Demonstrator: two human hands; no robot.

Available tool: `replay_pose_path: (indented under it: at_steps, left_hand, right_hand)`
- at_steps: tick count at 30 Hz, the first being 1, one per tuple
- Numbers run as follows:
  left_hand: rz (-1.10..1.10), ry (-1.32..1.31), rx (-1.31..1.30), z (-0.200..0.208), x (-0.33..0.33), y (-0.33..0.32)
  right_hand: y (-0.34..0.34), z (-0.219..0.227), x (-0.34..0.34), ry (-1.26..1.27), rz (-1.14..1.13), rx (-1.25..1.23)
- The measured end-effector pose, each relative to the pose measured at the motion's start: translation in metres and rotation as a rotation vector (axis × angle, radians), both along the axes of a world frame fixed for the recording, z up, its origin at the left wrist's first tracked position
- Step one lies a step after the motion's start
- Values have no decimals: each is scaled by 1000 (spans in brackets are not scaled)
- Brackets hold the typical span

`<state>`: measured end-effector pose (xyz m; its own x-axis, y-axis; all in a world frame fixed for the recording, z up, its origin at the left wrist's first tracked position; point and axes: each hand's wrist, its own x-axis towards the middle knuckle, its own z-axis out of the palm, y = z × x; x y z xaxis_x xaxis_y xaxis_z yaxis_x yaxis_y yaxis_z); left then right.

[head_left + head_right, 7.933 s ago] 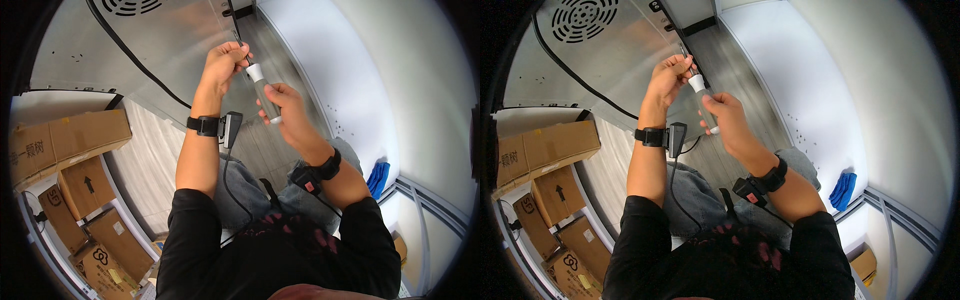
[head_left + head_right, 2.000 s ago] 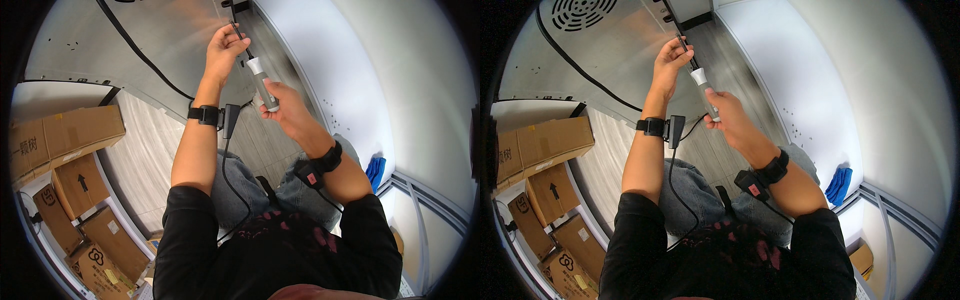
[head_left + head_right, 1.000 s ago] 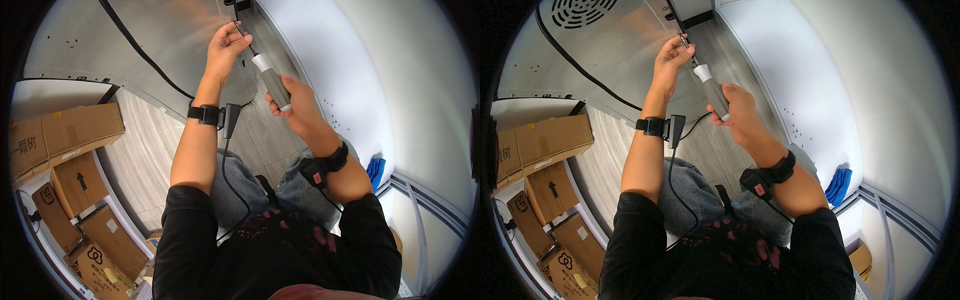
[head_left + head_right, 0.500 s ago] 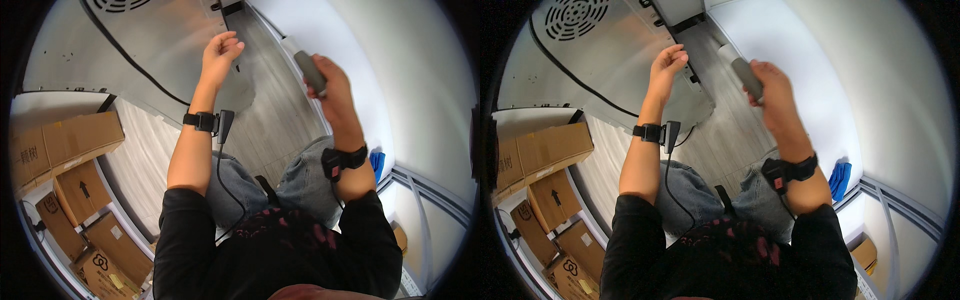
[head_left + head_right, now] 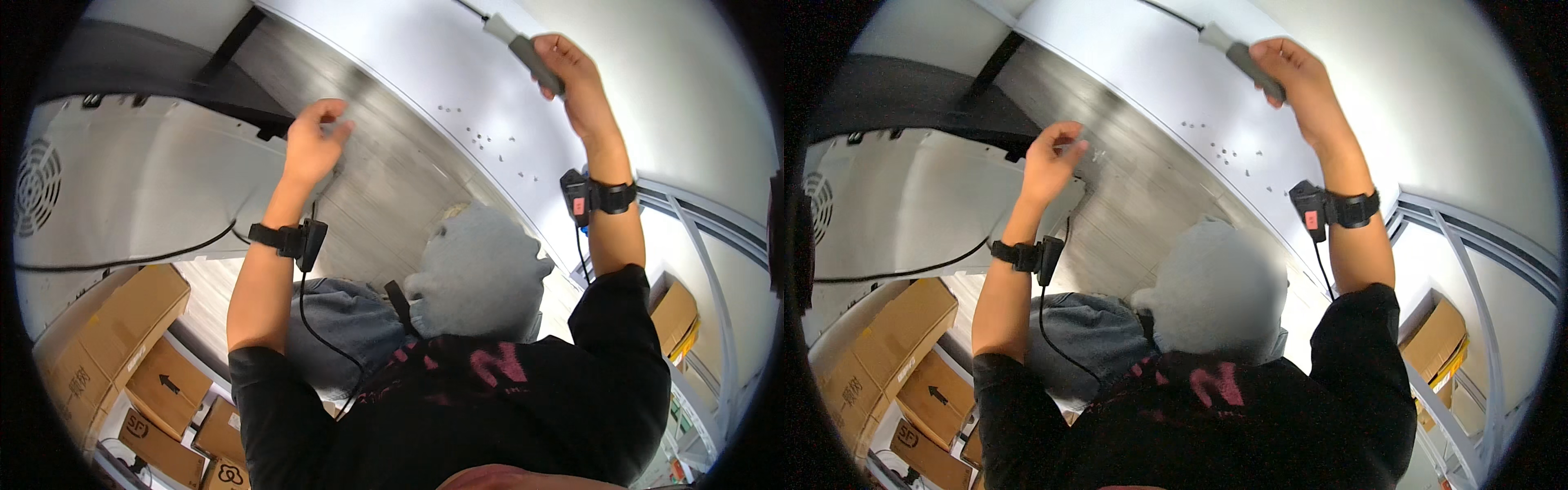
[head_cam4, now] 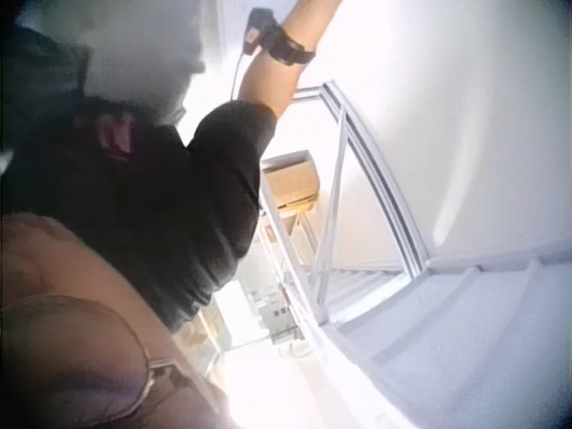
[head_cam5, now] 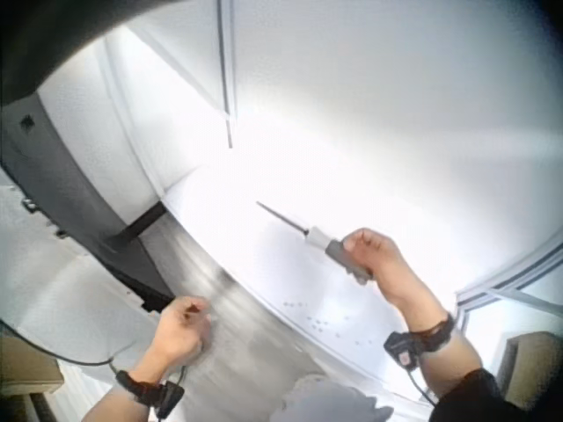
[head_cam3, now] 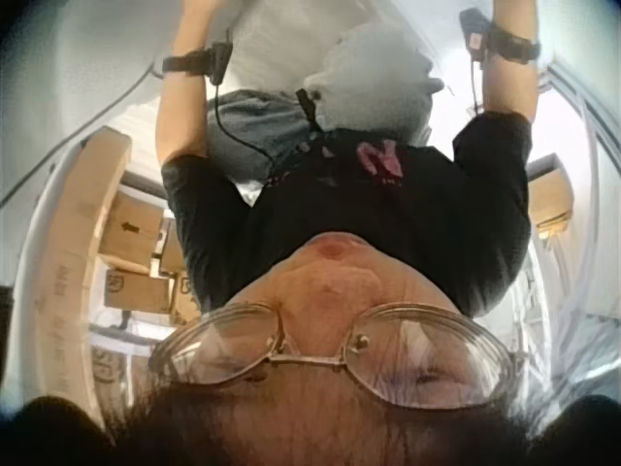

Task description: The person uses a screwdriver to tighten screws on the back panel of an electronic device. They repeatedly insert and turn the screwdriver at multiple screw locations along the device's edge.

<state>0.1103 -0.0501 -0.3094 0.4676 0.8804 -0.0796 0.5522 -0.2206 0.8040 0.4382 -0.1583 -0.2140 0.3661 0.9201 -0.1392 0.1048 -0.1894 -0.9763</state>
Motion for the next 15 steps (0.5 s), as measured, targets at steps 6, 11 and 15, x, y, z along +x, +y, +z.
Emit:
replay_pose_path:
  at_steps: [6, 11, 15]
  left_hand:
    - [-103, -1, -186, -72, 90, -34]
    - [-41, -46, -26, -113, 134, -44]
    - [-30, -18, 107, -131, 144, -38]
  right_hand:
    - [-69, -100, 17, 144, -107, -186]
    - [-102, -139, 11, 288, -268, -233]
    - [-115, -149, 16, 282, -294, -276]
